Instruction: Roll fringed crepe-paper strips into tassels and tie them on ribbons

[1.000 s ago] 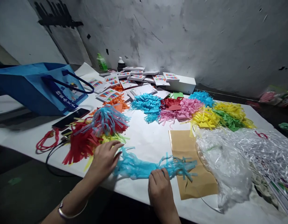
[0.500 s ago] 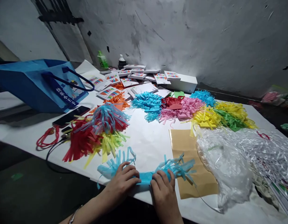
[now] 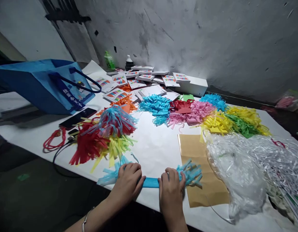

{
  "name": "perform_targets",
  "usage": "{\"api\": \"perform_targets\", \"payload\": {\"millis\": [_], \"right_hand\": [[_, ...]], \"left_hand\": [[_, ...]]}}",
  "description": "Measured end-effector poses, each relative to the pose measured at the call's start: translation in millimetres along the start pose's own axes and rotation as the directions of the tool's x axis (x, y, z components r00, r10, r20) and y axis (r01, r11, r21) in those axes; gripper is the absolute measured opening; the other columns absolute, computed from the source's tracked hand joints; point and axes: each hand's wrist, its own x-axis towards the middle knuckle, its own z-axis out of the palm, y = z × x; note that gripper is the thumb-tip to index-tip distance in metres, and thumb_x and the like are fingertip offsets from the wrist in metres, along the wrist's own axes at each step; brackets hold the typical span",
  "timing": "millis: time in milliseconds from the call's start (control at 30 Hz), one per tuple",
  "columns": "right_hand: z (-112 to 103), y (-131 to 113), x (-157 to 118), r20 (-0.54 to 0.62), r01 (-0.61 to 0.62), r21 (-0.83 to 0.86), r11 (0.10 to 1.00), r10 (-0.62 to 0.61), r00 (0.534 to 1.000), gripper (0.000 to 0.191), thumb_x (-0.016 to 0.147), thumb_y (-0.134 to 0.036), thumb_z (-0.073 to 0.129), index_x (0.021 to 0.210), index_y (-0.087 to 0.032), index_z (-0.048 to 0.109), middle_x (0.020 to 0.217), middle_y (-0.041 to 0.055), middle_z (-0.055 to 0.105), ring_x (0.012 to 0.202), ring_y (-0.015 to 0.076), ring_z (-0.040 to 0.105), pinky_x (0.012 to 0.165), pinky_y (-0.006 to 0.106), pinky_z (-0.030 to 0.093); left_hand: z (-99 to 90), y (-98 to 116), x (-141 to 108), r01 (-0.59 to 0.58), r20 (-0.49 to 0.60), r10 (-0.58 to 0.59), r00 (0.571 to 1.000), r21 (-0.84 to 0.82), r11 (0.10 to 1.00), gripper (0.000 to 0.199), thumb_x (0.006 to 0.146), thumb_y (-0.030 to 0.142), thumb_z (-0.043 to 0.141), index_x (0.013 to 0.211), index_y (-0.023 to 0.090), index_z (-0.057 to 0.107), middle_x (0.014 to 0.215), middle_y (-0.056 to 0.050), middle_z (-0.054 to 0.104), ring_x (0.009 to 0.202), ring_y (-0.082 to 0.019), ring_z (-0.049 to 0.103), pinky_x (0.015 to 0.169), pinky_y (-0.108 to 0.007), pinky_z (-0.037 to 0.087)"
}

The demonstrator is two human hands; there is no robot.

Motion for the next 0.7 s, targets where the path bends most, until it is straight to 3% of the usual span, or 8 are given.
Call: {"api": "perform_targets", "payload": {"millis": [67, 200, 333, 467, 600, 700], "right_hand": [[-1, 0, -3, -0.063, 0.077, 0.049, 0.996, -0.074, 0.995, 0.016, 0.099, -0.027, 0.05, 0.096, -0.024, 0.065, 0.103, 0.0064, 0.068, 0.105, 0.0267, 0.059, 0.11, 0.057, 0.02], [0, 2, -8, -0.057, 0.242, 0.126, 0.962, -0.236, 0.97, 0.014, 0.098, -0.026, 0.055, 0.087, -0.025, 0.064, 0.08, -0.0015, 0.067, 0.091, 0.0209, 0.06, 0.109, 0.052, 0.02], [0, 3, -9, -0.036, 0.199, 0.178, 0.964, -0.196, 0.98, 0.022, 0.1, -0.025, 0.051, 0.082, -0.023, 0.063, 0.076, -0.0017, 0.065, 0.087, 0.0186, 0.058, 0.106, 0.047, 0.023], [-1, -5, -7, -0.045, 0.236, 0.156, 0.959, -0.232, 0.972, 0.022, 0.102, -0.036, 0.048, 0.099, -0.024, 0.066, 0.086, 0.0009, 0.068, 0.089, 0.0204, 0.058, 0.106, 0.047, 0.022], [-1, -8, -7, -0.064, 0.32, 0.114, 0.941, -0.315, 0.947, 0.035, 0.106, -0.022, 0.034, 0.091, -0.022, 0.066, 0.078, 0.0001, 0.067, 0.083, 0.0174, 0.058, 0.104, 0.043, 0.027], [-5, 3, -15, -0.059, 0.32, 0.101, 0.942, -0.316, 0.947, 0.031, 0.104, -0.017, 0.037, 0.092, -0.021, 0.065, 0.082, 0.001, 0.068, 0.085, 0.0173, 0.059, 0.104, 0.042, 0.029]], "left_hand": [[1.3, 0, 1, -0.002, 0.004, 0.002, 1.0, 0.014, 1.0, 0.012, 0.09, 0.017, 0.059, 0.081, 0.017, 0.066, 0.097, -0.009, 0.068, 0.096, -0.029, 0.059, 0.097, -0.056, 0.037], [6.4, -4, -4, -0.087, -0.09, 0.08, 0.993, -0.074, 0.993, 0.01, 0.091, 0.014, 0.058, 0.095, 0.02, 0.066, 0.105, -0.008, 0.067, 0.102, -0.028, 0.059, 0.105, -0.06, 0.03], [12.0, -9, -11, -0.313, -0.207, 0.275, 0.939, -0.185, 0.931, 0.006, 0.093, 0.021, 0.062, 0.096, 0.024, 0.065, 0.104, -0.004, 0.068, 0.108, -0.026, 0.056, 0.113, -0.058, 0.019], [14.1, -8, -11, -0.376, -0.274, 0.317, 0.908, -0.199, 0.905, 0.019, 0.099, 0.017, 0.05, 0.088, 0.021, 0.065, 0.088, -0.001, 0.067, 0.095, -0.021, 0.057, 0.111, -0.051, 0.025], [13.7, -10, -6, -0.431, -0.301, 0.367, 0.88, -0.183, 0.883, 0.027, 0.102, 0.015, 0.044, 0.082, 0.02, 0.062, 0.082, -0.001, 0.067, 0.088, -0.019, 0.055, 0.105, -0.049, 0.027], [12.3, -15, -6, -0.48, -0.281, 0.425, 0.86, -0.165, 0.862, 0.026, 0.101, 0.018, 0.049, 0.078, 0.02, 0.06, 0.077, 0.001, 0.065, 0.083, -0.018, 0.054, 0.1, -0.046, 0.029]]}}
